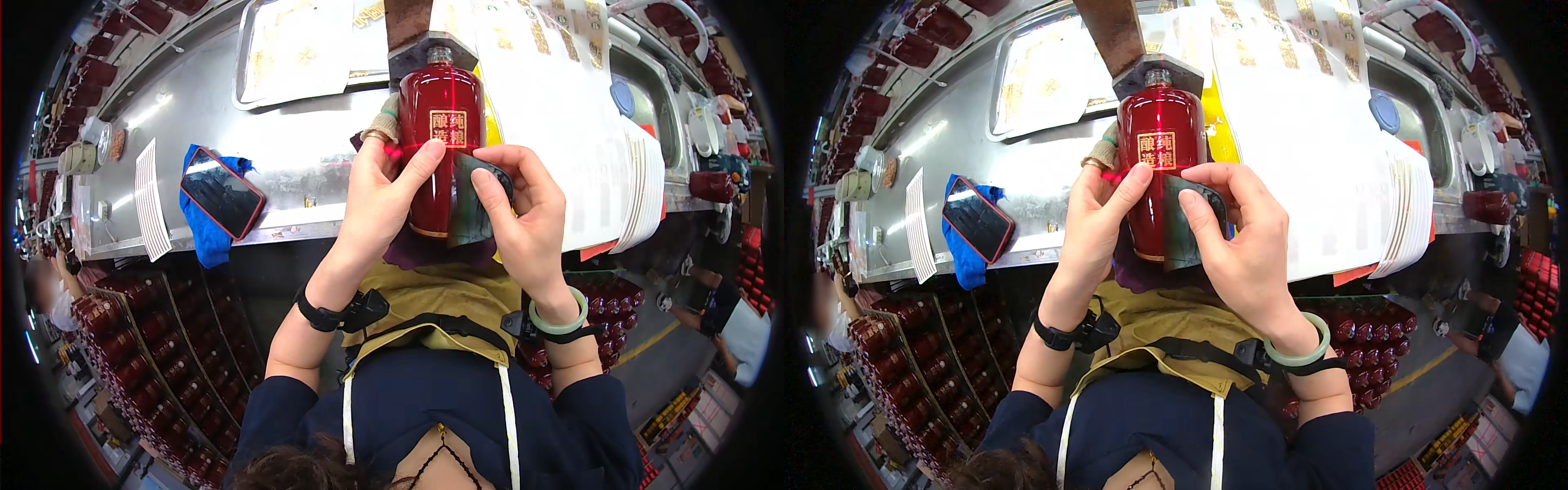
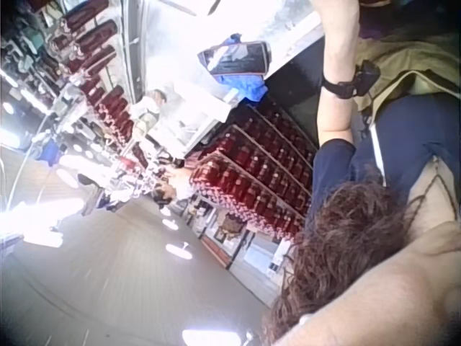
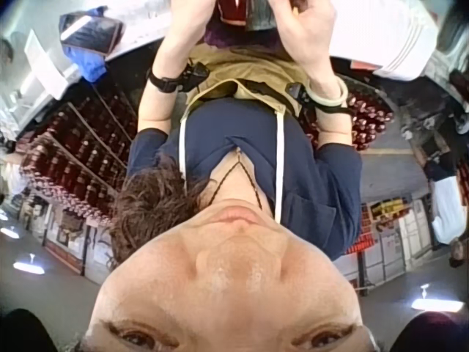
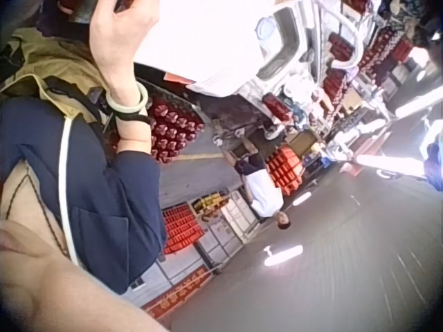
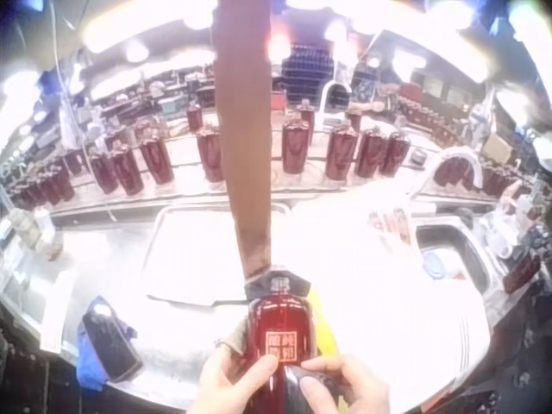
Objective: The recorder is carefully applying decorative gold labels and seals to red liquor bottles at a factory assembly line workstation.
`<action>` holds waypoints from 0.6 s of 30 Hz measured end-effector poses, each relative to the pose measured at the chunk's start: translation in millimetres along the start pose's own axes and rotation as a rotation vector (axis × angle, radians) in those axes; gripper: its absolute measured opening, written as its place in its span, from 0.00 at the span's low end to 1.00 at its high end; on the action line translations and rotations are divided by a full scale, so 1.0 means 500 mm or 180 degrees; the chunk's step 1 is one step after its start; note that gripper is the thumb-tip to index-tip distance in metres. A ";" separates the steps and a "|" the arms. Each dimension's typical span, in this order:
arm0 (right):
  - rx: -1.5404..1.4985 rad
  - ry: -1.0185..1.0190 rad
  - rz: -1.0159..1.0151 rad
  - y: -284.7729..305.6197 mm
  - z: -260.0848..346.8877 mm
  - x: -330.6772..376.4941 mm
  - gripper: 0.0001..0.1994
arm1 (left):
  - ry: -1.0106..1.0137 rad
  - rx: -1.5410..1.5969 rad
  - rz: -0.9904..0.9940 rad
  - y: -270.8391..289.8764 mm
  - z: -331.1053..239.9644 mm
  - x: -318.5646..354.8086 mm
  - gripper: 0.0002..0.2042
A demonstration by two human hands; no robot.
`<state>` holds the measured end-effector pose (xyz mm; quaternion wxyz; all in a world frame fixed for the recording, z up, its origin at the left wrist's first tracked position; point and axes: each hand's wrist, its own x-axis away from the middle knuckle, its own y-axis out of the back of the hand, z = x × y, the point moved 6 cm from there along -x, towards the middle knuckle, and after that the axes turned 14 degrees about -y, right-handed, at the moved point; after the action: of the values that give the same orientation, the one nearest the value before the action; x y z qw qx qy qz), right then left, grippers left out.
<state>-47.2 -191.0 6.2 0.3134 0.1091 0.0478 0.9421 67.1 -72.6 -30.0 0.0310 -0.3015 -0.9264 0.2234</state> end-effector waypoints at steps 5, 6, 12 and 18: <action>0.0017 -0.0070 -0.0029 0.001 0.001 -0.003 0.08 | 0.0006 -0.0065 0.0049 -0.001 0.000 -0.002 0.30; 0.0017 -0.0084 -0.0029 0.001 0.000 -0.003 0.08 | 0.0020 -0.0065 0.0046 0.000 0.001 -0.003 0.30; 0.0165 0.0021 -0.0136 0.001 0.002 -0.004 0.08 | -0.0029 -0.0041 0.0039 -0.001 0.002 -0.004 0.33; -0.0334 -0.0181 0.0154 0.019 -0.005 -0.022 0.08 | -0.0104 0.0122 0.0014 0.008 0.003 -0.003 0.29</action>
<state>-44.8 -205.0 3.3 0.2972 0.1203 -0.0132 0.9471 70.1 -71.1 -32.9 0.0212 -0.2992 -0.9217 0.2461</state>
